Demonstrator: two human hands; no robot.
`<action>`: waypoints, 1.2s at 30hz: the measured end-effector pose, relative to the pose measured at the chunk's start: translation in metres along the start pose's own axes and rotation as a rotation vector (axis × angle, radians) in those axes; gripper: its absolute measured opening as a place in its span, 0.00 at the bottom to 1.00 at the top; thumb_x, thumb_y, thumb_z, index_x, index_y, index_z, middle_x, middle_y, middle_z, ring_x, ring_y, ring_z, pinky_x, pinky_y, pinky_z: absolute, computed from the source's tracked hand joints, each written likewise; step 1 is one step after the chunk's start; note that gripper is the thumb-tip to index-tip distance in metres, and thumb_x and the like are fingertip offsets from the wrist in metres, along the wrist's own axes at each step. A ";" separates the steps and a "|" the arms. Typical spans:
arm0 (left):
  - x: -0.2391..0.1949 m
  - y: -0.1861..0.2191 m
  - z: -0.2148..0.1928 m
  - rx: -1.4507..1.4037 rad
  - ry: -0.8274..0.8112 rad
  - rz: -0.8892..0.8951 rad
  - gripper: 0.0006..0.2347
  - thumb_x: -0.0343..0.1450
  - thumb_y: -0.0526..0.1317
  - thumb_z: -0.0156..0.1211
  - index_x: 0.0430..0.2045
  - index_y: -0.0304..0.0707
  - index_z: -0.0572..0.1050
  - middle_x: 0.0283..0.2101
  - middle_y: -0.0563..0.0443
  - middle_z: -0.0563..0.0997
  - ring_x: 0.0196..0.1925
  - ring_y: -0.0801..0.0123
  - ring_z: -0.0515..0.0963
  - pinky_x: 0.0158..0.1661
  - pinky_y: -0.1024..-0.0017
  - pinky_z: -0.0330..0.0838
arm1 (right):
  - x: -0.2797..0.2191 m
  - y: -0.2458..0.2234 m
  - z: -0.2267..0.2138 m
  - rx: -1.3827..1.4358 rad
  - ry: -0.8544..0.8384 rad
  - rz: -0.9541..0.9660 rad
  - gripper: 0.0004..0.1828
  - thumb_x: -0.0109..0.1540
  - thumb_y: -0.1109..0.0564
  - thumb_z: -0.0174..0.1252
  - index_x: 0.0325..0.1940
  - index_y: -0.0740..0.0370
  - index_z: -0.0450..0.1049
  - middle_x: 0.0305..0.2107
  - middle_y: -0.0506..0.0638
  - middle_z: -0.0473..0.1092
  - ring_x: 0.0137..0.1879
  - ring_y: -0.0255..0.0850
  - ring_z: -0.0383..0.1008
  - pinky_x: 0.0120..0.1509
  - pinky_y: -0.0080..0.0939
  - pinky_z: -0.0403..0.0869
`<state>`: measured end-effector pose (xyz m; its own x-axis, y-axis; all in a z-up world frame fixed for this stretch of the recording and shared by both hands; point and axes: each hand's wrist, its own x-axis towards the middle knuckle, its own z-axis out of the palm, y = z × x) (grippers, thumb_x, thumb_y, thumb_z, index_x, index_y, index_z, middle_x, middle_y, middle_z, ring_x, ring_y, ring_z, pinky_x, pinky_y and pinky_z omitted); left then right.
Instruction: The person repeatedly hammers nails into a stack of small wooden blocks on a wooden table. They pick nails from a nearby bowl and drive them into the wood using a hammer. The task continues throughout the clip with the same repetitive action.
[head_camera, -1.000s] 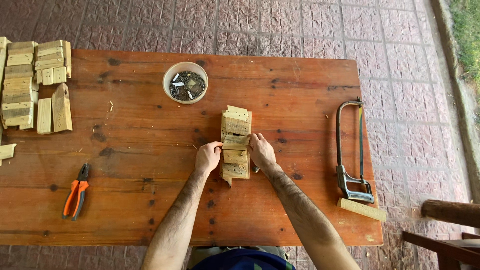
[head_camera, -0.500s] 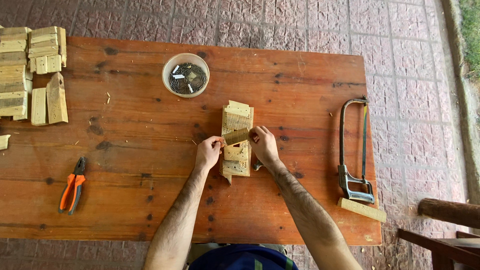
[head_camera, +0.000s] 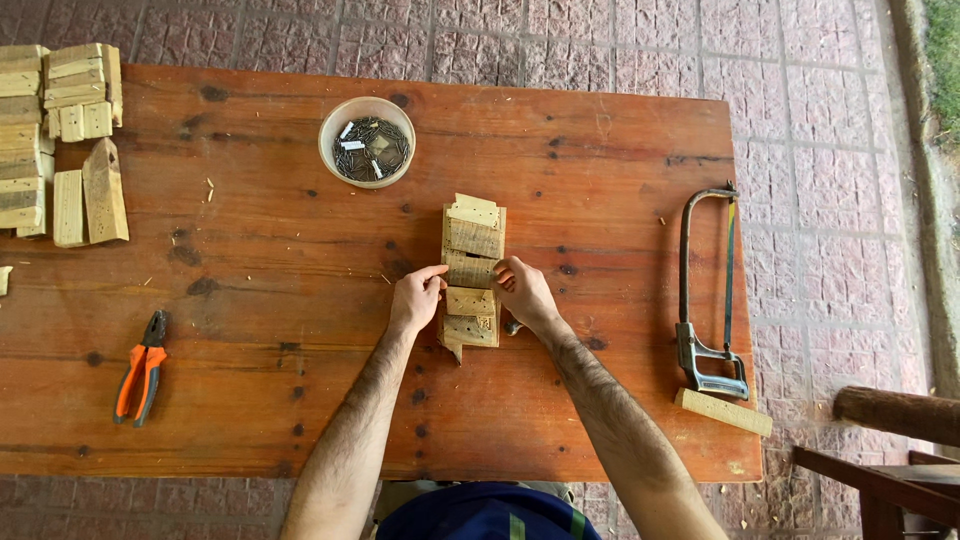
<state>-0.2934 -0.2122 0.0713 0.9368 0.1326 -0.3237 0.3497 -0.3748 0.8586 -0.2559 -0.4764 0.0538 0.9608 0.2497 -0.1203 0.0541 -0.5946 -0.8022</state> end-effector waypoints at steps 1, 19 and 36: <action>0.002 -0.001 0.001 0.005 -0.005 0.004 0.15 0.80 0.35 0.58 0.57 0.44 0.90 0.39 0.48 0.93 0.33 0.67 0.91 0.39 0.67 0.86 | 0.001 0.001 0.001 0.015 -0.010 0.020 0.19 0.63 0.56 0.73 0.58 0.51 0.82 0.39 0.56 0.84 0.49 0.60 0.88 0.52 0.60 0.87; -0.010 -0.002 -0.004 0.058 -0.012 0.020 0.12 0.79 0.36 0.60 0.48 0.48 0.91 0.35 0.50 0.93 0.36 0.64 0.92 0.41 0.67 0.87 | 0.008 0.000 -0.008 0.120 -0.032 0.024 0.23 0.61 0.64 0.77 0.62 0.62 0.84 0.44 0.64 0.80 0.48 0.58 0.89 0.52 0.52 0.88; 0.003 0.028 -0.006 0.107 0.118 0.315 0.14 0.79 0.27 0.65 0.59 0.39 0.74 0.51 0.37 0.93 0.53 0.42 0.93 0.52 0.51 0.90 | 0.008 -0.018 -0.005 -0.350 -0.156 -0.094 0.16 0.70 0.59 0.65 0.60 0.45 0.87 0.60 0.57 0.73 0.60 0.66 0.83 0.60 0.64 0.88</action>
<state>-0.2807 -0.2171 0.0967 0.9952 0.0982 0.0036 0.0469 -0.5072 0.8606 -0.2482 -0.4678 0.0700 0.8960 0.4124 -0.1647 0.2550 -0.7814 -0.5696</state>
